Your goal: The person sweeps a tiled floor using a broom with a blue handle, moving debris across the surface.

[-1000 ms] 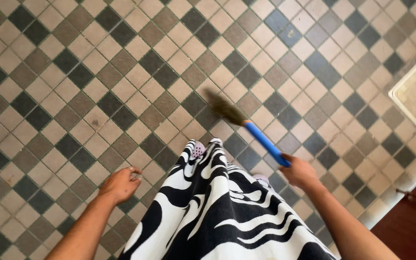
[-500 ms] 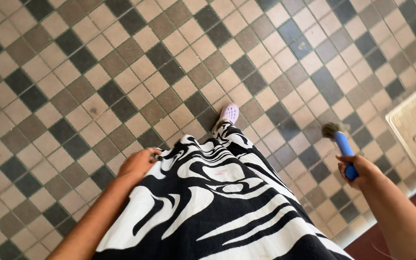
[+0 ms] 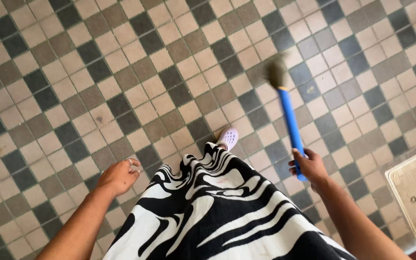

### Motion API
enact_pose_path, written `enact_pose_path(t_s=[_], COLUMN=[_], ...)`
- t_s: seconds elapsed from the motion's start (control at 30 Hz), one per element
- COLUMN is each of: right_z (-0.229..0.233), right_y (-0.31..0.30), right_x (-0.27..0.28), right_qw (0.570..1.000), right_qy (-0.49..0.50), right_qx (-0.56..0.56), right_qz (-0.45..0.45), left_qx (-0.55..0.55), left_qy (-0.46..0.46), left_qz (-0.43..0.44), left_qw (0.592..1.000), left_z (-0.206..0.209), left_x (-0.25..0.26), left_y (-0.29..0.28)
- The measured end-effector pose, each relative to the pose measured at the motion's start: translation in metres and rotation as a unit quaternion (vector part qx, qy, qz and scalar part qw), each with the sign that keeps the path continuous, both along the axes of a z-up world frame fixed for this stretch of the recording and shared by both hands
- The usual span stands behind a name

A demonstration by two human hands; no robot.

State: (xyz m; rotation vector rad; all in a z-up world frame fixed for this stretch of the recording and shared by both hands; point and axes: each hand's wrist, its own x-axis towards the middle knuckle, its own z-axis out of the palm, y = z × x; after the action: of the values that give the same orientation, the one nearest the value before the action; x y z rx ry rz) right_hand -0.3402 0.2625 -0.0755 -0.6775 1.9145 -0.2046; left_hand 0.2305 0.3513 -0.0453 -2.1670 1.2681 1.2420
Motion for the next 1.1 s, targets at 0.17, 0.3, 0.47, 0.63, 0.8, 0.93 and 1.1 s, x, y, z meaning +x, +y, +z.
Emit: enact_pose_path(t_s=[0.17, 0.3, 0.47, 0.63, 0.8, 0.93, 1.1], right_z=[0.054, 0.062, 0.052, 0.005, -0.078, -0.095, -0.066], right_y=[-0.090, -0.134, -0.131, -0.089, -0.029, -0.013, -0.045], right_x=[0.036, 0.068, 0.069, -0.020, -0.156, -0.227, -0.259], right_qw=[0.806, 0.749, 0.719, 0.833, 0.927, 0.975, 0.955], right_qy=[0.322, 0.287, 0.262, 0.238, 0.214, 0.145, 0.151], right_qx=[-0.089, -0.038, 0.007, 0.036, 0.135, 0.164, 0.122], right_qz=[0.489, 0.597, 0.644, 0.498, 0.279, -0.043, -0.223], left_qx=[-0.050, -0.063, -0.072, -0.041, 0.005, 0.042, 0.001], left_qy=[0.028, 0.053, 0.064, 0.050, -0.001, -0.007, 0.026], left_qz=[0.000, 0.001, -0.015, -0.008, -0.019, 0.004, 0.004], left_qw=[0.998, 0.997, 0.995, 0.998, 1.000, 0.999, 1.000], left_z=[0.025, 0.037, 0.041, 0.045, 0.050, 0.057, 0.050], left_x=[-0.053, -0.107, -0.138, -0.125, -0.104, -0.099, -0.106], left_y=[-0.072, -0.116, -0.141, -0.141, -0.134, -0.149, -0.170])
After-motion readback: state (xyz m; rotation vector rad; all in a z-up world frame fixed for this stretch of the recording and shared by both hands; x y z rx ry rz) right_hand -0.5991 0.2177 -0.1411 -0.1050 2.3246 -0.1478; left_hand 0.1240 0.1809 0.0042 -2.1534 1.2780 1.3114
